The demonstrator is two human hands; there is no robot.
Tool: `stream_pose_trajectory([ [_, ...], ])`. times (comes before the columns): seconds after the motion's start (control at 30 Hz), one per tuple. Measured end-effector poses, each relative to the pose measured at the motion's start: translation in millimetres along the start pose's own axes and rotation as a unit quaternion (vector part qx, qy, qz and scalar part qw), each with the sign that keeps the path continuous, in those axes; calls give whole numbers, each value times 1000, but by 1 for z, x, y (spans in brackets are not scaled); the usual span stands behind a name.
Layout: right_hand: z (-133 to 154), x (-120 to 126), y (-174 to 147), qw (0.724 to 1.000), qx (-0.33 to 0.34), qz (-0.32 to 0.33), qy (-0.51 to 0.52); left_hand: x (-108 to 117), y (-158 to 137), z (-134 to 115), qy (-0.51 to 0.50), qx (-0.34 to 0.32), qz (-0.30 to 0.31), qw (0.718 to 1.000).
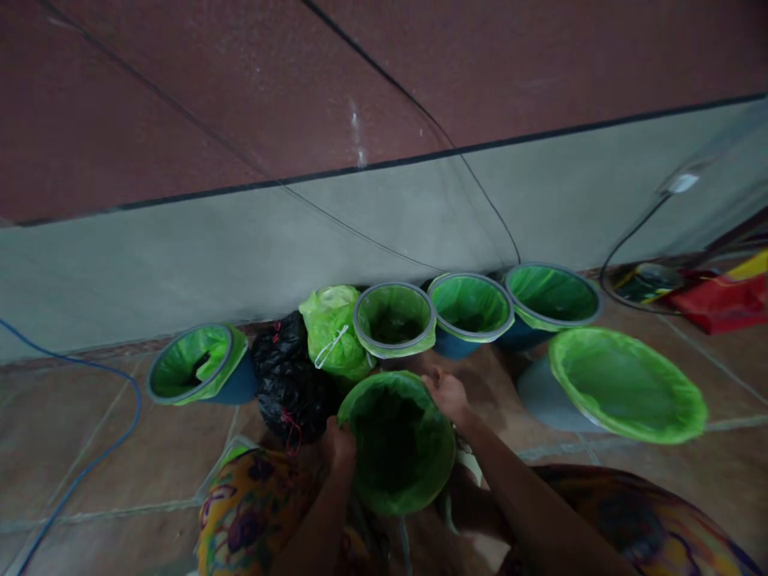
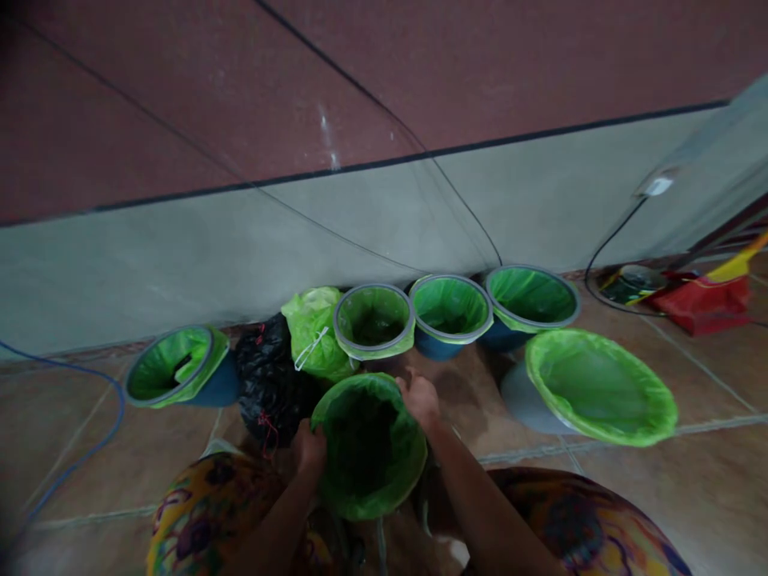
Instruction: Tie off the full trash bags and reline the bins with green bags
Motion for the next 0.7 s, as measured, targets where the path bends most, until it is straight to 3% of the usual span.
stream_pose_trajectory([
  [0.1,11,2,-1,1000,11,-11,-10,12,-14,-5,-45,43,-108,992],
  [0.17,15,2,-1,1000,14,-19,-6,23,-6,-25,-69,-6,-114,991],
  [0.3,6,-5,2,999,-35,-11,10,35,36,-82,-80,-137,-16,987],
  [0.4,-6,-17,0,996,-72,0,45,25,62,-111,-47,-165,70,983],
  [0.6,-11,-23,-18,994,-36,-75,72,-4,75,-120,15,-184,136,973],
  [0.7,-4,-18,-28,990,41,-122,64,-8,77,-114,-6,-199,142,970],
])
Point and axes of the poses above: each hand's wrist, its own y-axis towards the middle knuckle, its own x-axis out of the back of the hand, z = x × y, the point moved 5 cm from there along y, towards the middle knuckle, and after that the axes turned 9 degrees about -y, right-handed, at the moved point
